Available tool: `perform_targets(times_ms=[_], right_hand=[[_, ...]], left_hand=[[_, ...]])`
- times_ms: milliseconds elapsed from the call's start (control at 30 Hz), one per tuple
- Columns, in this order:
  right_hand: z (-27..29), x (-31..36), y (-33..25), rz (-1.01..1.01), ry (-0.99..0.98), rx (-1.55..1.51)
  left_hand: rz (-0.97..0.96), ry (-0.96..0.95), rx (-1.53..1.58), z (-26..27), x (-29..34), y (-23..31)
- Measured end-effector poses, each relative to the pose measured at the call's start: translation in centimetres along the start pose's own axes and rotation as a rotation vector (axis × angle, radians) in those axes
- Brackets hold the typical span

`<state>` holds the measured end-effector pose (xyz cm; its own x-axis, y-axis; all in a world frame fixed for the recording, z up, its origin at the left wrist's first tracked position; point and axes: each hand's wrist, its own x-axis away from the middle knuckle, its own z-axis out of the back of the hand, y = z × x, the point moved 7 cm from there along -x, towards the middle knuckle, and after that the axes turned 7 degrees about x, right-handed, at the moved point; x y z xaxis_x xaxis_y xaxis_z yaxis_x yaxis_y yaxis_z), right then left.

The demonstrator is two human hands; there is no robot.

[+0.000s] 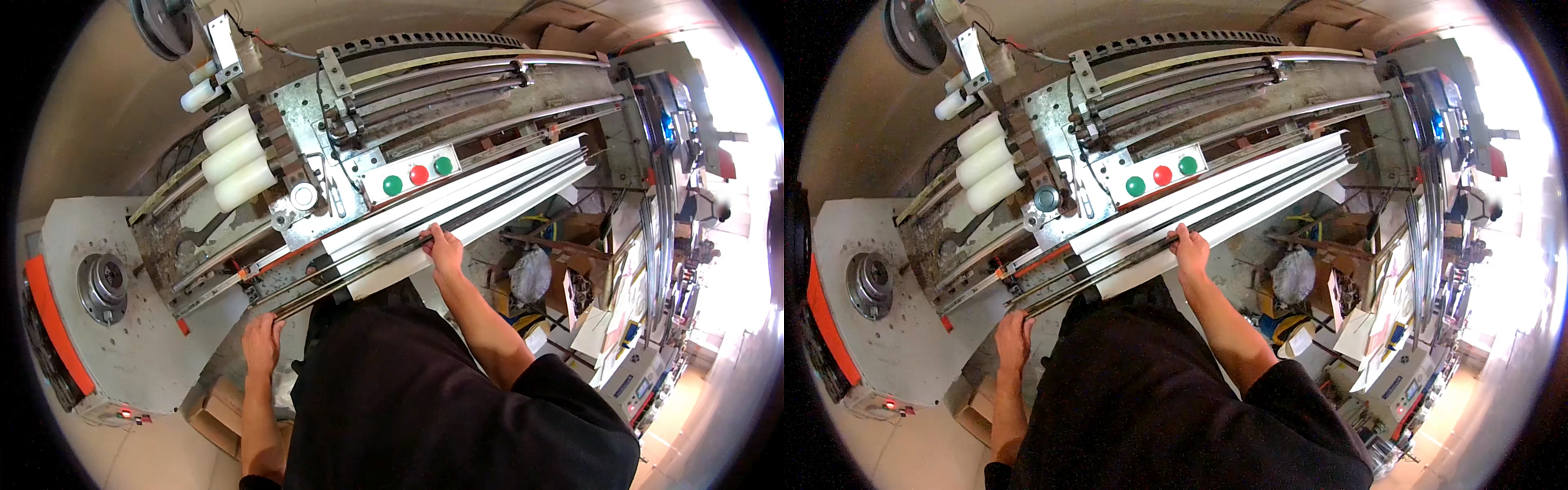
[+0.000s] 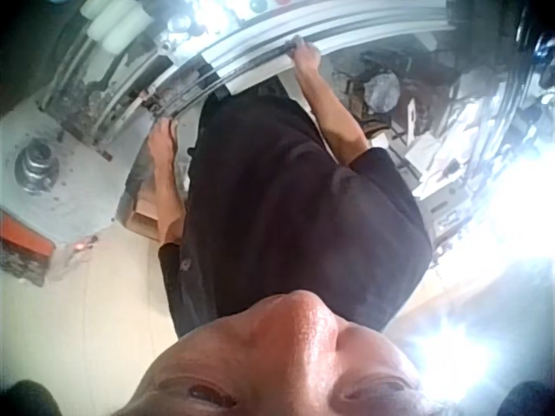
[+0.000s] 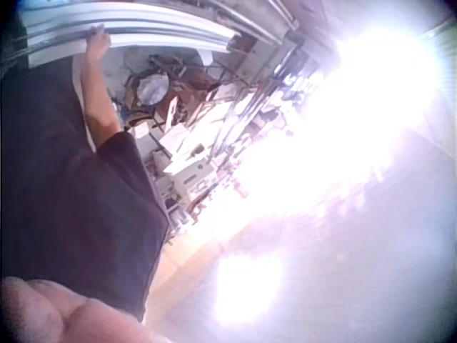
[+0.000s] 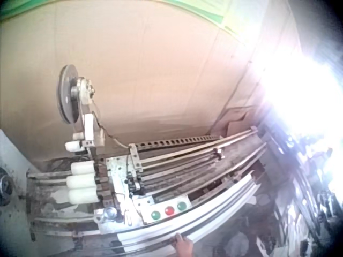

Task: The person places several thin metallic slats onto a guide rail of an industrial machine, aligns them by hand, and slides them into a processing unit before pulling them back out.

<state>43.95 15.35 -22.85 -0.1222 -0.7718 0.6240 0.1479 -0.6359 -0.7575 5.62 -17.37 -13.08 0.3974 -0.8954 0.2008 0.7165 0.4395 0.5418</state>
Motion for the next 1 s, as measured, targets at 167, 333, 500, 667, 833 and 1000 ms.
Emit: perform_targets(times_ms=[167,333,500,667,833,1000], right_hand=[[0.2,-0.2,-1.9,-0.035,-0.214,0.474],[-2.2,3.1,-5.5,0.337,-0.333,0.82],[-5.9,5.5,-7.4,0.88,-0.27,0.999],[-6.9,4.5,-8.2,1.127,-0.384,1.238],[-6.2,2.6,-9.5,1.213,-0.455,1.391],[-7.9,4.0,-12.1,1.293,-0.62,1.325]], left_hand=[[-0.004,0.063,-0.07,-0.2,-1.3,-0.8],[-0.004,0.147,0.006,-1.1,-1.9,-1.5],[0.005,0.329,-0.093,-0.9,-3.3,-1.9],[0.043,0.034,-0.13,-3.3,-4.5,-5.2],[0.029,0.071,-0.136,-1.5,-4.5,-4.1],[0.016,0.154,-0.175,2.6,-4.0,-2.6]])
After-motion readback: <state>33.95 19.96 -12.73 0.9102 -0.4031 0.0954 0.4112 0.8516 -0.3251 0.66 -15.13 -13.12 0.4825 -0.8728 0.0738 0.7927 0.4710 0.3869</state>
